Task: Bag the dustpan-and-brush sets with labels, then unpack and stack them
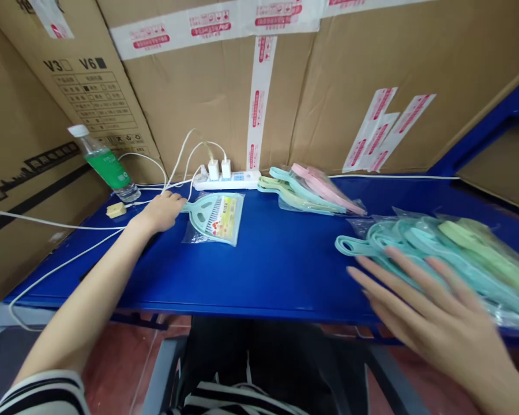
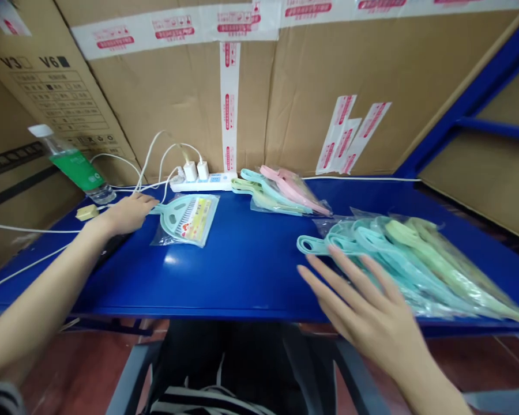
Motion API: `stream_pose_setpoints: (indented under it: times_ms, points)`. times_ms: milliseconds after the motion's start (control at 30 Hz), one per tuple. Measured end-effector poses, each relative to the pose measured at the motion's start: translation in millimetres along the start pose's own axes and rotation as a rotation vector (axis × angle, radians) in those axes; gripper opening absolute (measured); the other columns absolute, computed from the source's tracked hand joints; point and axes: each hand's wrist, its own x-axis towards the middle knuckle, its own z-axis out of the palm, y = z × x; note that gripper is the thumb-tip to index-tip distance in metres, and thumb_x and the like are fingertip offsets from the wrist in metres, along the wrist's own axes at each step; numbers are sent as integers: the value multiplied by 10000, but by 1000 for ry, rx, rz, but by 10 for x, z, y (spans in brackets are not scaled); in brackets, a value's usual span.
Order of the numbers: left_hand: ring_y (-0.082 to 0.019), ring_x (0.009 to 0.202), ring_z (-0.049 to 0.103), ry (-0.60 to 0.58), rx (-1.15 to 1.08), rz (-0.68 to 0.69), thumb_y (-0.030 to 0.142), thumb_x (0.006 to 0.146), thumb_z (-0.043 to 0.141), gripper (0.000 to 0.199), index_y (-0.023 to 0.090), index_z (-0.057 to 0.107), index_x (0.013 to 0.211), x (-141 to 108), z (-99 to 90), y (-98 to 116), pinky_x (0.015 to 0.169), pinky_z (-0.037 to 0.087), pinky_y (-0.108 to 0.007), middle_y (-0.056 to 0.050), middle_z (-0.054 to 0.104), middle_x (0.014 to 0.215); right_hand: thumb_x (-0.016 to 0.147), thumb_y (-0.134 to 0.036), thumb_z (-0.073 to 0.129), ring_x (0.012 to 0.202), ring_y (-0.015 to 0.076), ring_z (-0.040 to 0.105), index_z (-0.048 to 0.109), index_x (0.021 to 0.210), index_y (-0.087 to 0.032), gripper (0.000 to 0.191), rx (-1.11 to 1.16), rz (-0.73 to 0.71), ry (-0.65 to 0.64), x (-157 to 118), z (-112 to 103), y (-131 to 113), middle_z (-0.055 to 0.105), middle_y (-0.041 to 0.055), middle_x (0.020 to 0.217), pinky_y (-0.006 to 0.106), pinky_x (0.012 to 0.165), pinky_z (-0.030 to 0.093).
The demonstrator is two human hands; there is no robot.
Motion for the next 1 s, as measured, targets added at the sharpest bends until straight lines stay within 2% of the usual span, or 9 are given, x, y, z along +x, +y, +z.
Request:
stream_pose_setpoints:
  times_ms: [33, 100, 333, 500, 600, 667, 800, 900, 1000]
  points:
    - [-315, 1075, 635, -14, 2, 2, 1, 730, 449, 426, 100, 643, 1097, -38, 62, -71, 947, 505, -469, -166, 689, 1081, 939, -147, 486, 1287, 297, 512, 499, 1387, -333, 486, -55, -144, 13, 153, 56, -69, 639, 43, 1309, 505, 1039, 449]
    - [-305, 1144, 606, -19, 0, 19, 37, 755, 473, 452, 97, 608, 1183, -75, 161, -97, 998, 480, -442, -177, 654, 1187, 922, -48, 362, 1277, 312, 520, 521, 1368, -247, 513, -96, -247, 10, 380, 171, -116, 627, 87, 1320, 531, 986, 489]
    - [-235, 1137, 604, 17, -7, 75, 1, 859, 319, 511, 124, 503, 1319, -36, 309, 128, 965, 493, -377, -158, 611, 1215, 858, -7, 324, 1210, 313, 583, 562, 1324, -244, 574, -54, -234, -56, 441, 321, 147, 601, 96, 1355, 537, 965, 511]
    - [-212, 1063, 622, 30, -2, 57, -33, 855, 271, 560, 136, 448, 1359, -167, 291, 218, 894, 529, -348, -126, 606, 1122, 851, -25, 317, 1110, 344, 639, 609, 1245, -252, 541, -97, -245, -16, 507, 286, 237, 685, 115, 1198, 568, 902, 494]
    - [-220, 1069, 608, 38, -5, 59, -35, 862, 252, 572, 119, 411, 1389, -256, 219, 305, 921, 522, -372, -134, 595, 1111, 898, -99, 360, 1021, 363, 652, 651, 1135, -209, 391, -148, -245, 23, 733, 250, 38, 707, 150, 1076, 550, 866, 471]
    - [-230, 1077, 600, 37, -7, 71, -34, 871, 253, 574, 102, 383, 1413, -292, 168, 371, 945, 510, -388, -146, 587, 1111, 946, -189, 447, 884, 296, 660, 659, 1053, -165, 239, -83, -192, 59, 953, 262, -224, 708, 146, 1004, 435, 785, 485]
    - [-231, 1084, 596, 18, 5, 108, -51, 858, 273, 599, 91, 369, 1432, -316, 107, 469, 953, 506, -376, -146, 588, 1109, 963, -366, 474, 753, 242, 619, 630, 925, -167, 255, 146, -124, -172, 1392, 431, -737, 693, 99, 864, 366, 705, 430]
    - [-227, 1078, 602, 16, 16, 122, -70, 835, 283, 628, 98, 372, 1433, -324, 98, 481, 942, 513, -363, -134, 599, 1095, 930, -278, 490, 707, 224, 601, 573, 803, -194, 173, 211, -92, -286, 1564, 576, -880, 666, 70, 749, 336, 684, 382]
    - [-218, 1065, 607, 30, 15, 126, -71, 826, 291, 634, 124, 385, 1422, -336, 101, 436, 935, 517, -358, -120, 605, 1091, 913, -172, 405, 620, 194, 572, 460, 700, -227, 227, 234, -30, -283, 1552, 637, -831, 606, 29, 633, 311, 637, 353]
